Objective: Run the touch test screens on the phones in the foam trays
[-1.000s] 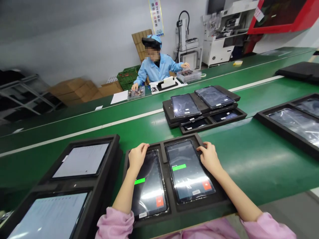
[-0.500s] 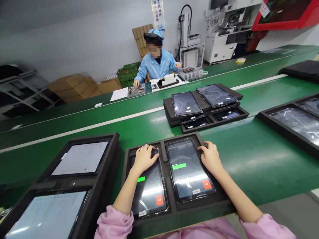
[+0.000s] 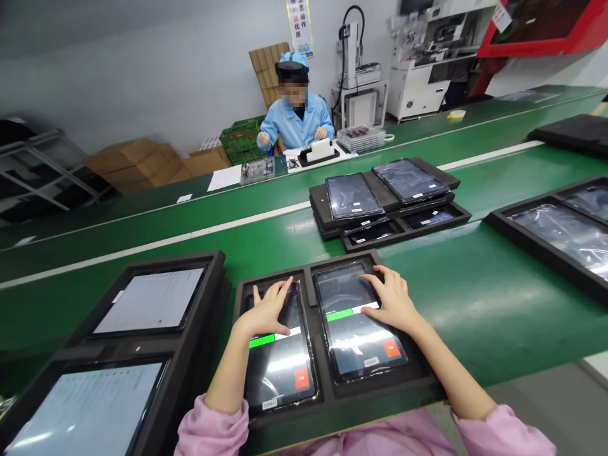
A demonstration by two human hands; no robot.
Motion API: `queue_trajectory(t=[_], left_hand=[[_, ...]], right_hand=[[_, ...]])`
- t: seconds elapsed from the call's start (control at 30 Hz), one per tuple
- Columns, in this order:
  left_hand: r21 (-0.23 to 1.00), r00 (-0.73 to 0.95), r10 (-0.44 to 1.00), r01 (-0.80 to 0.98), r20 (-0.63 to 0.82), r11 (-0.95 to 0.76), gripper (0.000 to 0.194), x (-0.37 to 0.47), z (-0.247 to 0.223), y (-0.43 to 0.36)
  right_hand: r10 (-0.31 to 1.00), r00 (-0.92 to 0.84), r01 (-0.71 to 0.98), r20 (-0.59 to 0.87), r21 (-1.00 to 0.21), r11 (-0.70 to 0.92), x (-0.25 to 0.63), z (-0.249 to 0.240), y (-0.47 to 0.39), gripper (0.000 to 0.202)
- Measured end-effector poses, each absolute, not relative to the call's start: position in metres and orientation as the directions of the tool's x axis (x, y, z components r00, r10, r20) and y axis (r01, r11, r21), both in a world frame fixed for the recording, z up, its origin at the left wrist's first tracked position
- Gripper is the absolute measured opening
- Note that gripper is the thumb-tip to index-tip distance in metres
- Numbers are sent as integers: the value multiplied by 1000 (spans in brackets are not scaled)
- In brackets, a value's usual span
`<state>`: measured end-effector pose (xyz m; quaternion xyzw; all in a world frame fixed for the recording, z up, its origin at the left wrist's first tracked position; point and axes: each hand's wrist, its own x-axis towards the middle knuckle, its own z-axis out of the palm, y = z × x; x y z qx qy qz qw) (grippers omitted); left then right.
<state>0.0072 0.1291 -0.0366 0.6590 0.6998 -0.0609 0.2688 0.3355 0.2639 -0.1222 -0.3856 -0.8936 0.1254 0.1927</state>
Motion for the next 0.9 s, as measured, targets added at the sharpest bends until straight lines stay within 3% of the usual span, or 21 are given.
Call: queue_trajectory(t=[0.2,0.33,0.47,0.57,0.67,0.9], left_hand=[[296,2,888,943,-459,151,116,1,-38,131],[284,-48,903,941,-426,184,103,7,-38,134],[226,-209,924,930,-320,289,68,25,-40,141],[173,-308,922,920,-236,351,50,40,-42,146],[131,-335,924,923,-184,361,51,50,-43,148],[87,-382,914,915,-135,395,52,59,-46,151]], right_hand=[[799,-514,674,312,-430,601,340,-135,274,36],[784,-540,673,305,-403,621,338,-132,270,43],[778,-549,666,306,-402,628,335,-127,265,58],[820,-474,691,322,-441,573,336,-130,266,45],[861,-397,742,316,-442,504,336,-137,269,33],[870,-388,756,304,-435,489,336,-140,272,41]])
